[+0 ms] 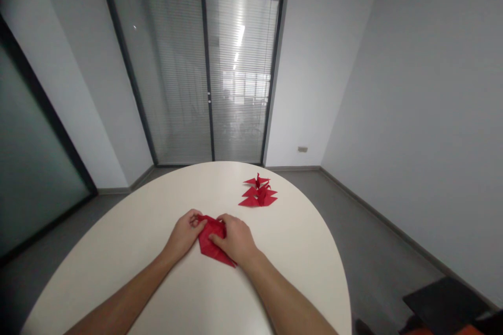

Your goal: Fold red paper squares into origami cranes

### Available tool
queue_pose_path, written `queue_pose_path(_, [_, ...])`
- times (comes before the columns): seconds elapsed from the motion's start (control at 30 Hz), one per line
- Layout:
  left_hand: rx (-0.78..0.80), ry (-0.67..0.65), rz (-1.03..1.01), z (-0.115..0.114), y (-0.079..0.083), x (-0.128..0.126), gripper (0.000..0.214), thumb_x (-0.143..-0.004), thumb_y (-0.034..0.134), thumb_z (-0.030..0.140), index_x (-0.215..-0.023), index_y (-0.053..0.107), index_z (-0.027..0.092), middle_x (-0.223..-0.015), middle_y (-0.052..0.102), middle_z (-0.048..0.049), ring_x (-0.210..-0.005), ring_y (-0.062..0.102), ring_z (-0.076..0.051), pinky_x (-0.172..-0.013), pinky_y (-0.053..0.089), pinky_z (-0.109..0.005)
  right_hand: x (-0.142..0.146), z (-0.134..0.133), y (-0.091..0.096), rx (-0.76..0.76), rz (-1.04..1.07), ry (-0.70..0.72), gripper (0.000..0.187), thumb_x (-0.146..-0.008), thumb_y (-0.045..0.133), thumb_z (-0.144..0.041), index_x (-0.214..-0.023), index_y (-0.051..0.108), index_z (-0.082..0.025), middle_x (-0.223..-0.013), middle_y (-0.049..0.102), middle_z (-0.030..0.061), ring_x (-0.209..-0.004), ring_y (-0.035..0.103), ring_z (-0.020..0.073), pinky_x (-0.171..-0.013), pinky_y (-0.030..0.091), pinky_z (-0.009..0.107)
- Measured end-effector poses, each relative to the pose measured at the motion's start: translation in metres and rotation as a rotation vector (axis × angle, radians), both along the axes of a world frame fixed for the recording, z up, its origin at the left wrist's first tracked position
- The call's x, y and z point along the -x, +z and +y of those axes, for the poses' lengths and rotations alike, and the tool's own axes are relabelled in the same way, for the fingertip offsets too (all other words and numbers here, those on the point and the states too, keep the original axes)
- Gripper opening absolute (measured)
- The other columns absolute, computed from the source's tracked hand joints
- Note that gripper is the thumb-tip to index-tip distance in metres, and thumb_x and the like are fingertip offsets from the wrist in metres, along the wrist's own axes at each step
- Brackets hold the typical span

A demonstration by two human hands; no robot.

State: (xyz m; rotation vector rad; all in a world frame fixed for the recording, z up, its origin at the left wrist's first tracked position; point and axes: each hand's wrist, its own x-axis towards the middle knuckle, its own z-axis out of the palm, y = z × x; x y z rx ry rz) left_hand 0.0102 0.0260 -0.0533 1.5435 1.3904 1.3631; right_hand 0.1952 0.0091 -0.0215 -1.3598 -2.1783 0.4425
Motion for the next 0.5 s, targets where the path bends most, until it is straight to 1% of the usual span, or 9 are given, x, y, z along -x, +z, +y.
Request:
queue_pose_path(0.17, [0.007, -0.025, -0.125, 0.002, 0.001, 0.000, 0.022, -0.067, 0.061, 0.024, -0.088, 0.057, 0.019, -0.073, 0.066, 0.0004, -0.067, 0.063, -0.017, -0.063, 0.050, -0.027, 0.001, -0.001, 0.002, -0.002, -0.086, 0.016, 0.044, -0.077, 0.072, -0.037, -0.117, 0.061, -0.021, -0.108, 0.069, 0.0073, -0.097, 0.062, 0.0237, -0.082, 0.043, 0.031])
queue_pose_path(0.3, [0.010, -0.047, -0.033, -0.002, 0.008, 0.002, 0.016, -0.067, 0.056, 0.019, -0.082, 0.058, 0.019, -0.070, 0.064, 0.0015, -0.066, 0.061, -0.016, -0.063, 0.049, -0.027, 0.002, -0.001, 0.003, 0.001, -0.113, 0.015, 0.043, -0.079, 0.070, -0.037, -0.118, 0.060, -0.021, -0.108, 0.069, 0.0080, -0.097, 0.061, 0.0239, -0.082, 0.042, 0.032])
queue_pose_path(0.4, [0.015, -0.073, 0.029, -0.005, 0.015, 0.002, 0.012, -0.067, 0.057, 0.020, -0.079, 0.059, 0.019, -0.068, 0.062, 0.0026, -0.064, 0.059, -0.016, -0.061, 0.047, -0.026, 0.002, -0.002, 0.005, -0.005, -0.126, 0.021, 0.044, -0.080, 0.068, -0.038, -0.120, 0.059, -0.021, -0.108, 0.068, 0.0082, -0.098, 0.060, 0.0245, -0.083, 0.042, 0.033])
queue_pose_path(0.5, [0.012, -0.088, 0.044, -0.007, 0.019, 0.002, 0.010, -0.068, 0.058, 0.022, -0.078, 0.058, 0.019, -0.069, 0.062, 0.0024, -0.065, 0.060, -0.016, -0.061, 0.047, -0.026, 0.002, -0.003, 0.006, -0.010, -0.130, 0.025, 0.045, -0.081, 0.067, -0.039, -0.121, 0.059, -0.021, -0.108, 0.068, 0.0082, -0.099, 0.060, 0.0247, -0.082, 0.042, 0.033])
